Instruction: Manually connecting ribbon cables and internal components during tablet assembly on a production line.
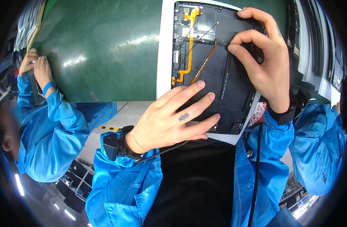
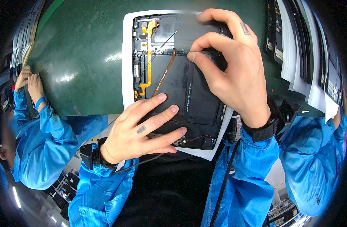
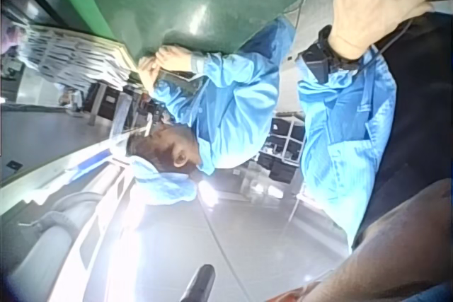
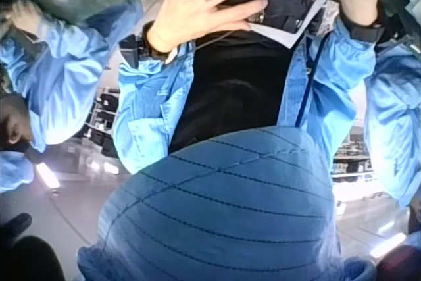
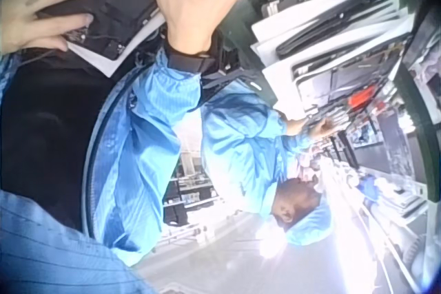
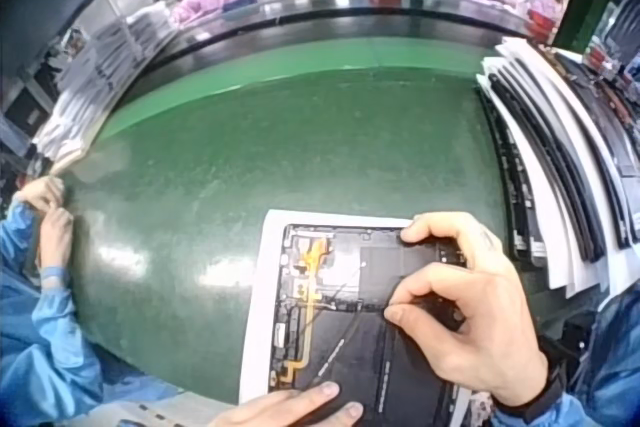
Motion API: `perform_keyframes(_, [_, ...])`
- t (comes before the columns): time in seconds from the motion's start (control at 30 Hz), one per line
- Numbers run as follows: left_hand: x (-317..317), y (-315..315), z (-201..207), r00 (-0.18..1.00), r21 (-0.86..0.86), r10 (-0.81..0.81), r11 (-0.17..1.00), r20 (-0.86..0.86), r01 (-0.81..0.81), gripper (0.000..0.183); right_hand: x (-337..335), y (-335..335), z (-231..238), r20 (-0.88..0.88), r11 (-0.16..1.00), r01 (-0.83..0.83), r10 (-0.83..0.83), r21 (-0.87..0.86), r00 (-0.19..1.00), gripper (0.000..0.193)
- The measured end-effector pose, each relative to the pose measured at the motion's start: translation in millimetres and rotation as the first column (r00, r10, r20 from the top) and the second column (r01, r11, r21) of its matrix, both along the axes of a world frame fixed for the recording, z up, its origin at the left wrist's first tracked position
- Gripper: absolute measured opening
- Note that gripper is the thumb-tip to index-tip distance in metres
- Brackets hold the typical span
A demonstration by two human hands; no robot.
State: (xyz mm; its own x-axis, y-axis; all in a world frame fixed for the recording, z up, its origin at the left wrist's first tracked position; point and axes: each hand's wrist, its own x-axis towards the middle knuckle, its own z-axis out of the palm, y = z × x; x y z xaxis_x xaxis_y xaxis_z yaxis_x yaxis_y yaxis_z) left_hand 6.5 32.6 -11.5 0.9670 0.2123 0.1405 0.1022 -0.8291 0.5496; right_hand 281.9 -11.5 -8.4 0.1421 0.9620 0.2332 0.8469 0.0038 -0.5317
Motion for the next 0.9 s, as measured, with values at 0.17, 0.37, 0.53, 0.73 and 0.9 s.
perform_keyframes(0.17, [0, 0, -1, 1.0, 0.012, 0.0, 1.0, -0.002, 0.0, 0.045, 1, 0, -1, 0.0, 1.0, -0.004, 0.004, 0.011, 1.0, 0.01])
perform_keyframes(0.37, [1, 0, 0, 1.0, 0.002, -0.005, 1.0, -0.008, 0.005, 0.046, 2, 1, 0, -0.004, 1.0, -0.003, 0.003, 0.009, 1.0, 0.01])
perform_keyframes(0.53, [3, 3, 1, 1.0, 0.012, -0.01, 1.0, -0.012, 0.01, 0.046, 3, 3, 3, -0.015, 1.0, 0.005, -0.005, -0.008, 1.0, 0.01])
perform_keyframes(0.73, [5, 6, 5, 1.0, 0.012, -0.008, 1.0, -0.015, 0.008, 0.048, 6, 8, 8, -0.033, 1.0, 0.005, -0.006, -0.023, 0.999, 0.01])
perform_keyframes(0.9, [-4, 3, 1, 1.0, 0.023, -0.014, 1.0, -0.018, 0.015, 0.048, -5, 4, 6, -0.056, 1.0, 0.014, -0.015, -0.023, 0.998, 0.009])
